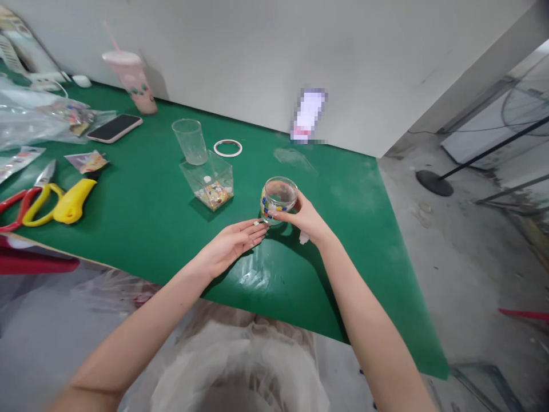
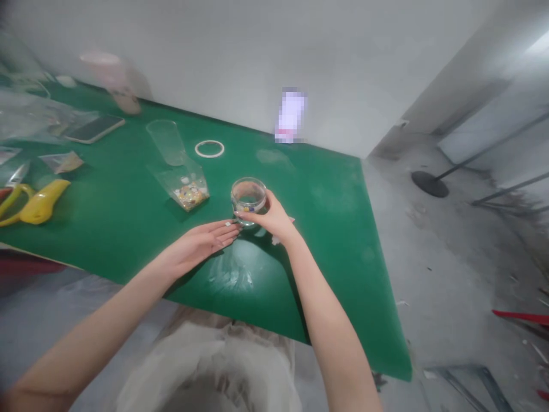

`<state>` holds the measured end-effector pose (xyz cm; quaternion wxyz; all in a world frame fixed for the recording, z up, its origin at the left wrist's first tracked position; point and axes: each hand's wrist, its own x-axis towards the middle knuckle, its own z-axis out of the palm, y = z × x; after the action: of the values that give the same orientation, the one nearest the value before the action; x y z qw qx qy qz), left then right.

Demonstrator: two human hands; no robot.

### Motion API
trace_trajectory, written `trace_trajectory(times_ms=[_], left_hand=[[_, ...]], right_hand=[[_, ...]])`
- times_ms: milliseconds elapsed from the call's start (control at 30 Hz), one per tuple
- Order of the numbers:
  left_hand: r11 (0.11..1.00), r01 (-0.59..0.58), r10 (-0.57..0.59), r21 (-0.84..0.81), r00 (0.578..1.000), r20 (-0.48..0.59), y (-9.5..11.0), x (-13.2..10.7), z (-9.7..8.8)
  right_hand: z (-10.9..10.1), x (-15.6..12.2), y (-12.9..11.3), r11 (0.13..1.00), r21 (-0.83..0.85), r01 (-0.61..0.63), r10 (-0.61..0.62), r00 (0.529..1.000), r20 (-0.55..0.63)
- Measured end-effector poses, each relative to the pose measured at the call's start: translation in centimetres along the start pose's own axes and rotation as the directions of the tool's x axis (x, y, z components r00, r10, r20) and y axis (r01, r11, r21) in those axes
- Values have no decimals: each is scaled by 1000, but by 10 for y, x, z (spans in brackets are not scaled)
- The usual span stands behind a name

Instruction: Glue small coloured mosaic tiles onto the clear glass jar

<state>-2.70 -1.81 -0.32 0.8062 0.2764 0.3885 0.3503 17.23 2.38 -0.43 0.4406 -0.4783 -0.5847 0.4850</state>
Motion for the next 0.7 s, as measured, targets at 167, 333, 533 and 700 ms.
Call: trace_trajectory(times_ms=[167, 333, 533, 700], left_hand=[[999, 35, -34, -35, 999, 6, 4, 0, 4], [994, 65, -66, -89, 998, -4, 6, -1, 5], [993, 52, -50, -103, 998, 25, 3, 1, 1], [993, 54, -51, -109, 998, 32, 4, 0, 0]], right_hand=[[7, -7, -6, 998, 51, -25, 31, 992, -122], [14, -8, 2, 999, -46, -17, 7, 977, -215], [-6, -14, -2, 996, 65, -69, 68, 998, 18], [-30, -17, -6, 987, 93, -132, 110, 971, 213]])
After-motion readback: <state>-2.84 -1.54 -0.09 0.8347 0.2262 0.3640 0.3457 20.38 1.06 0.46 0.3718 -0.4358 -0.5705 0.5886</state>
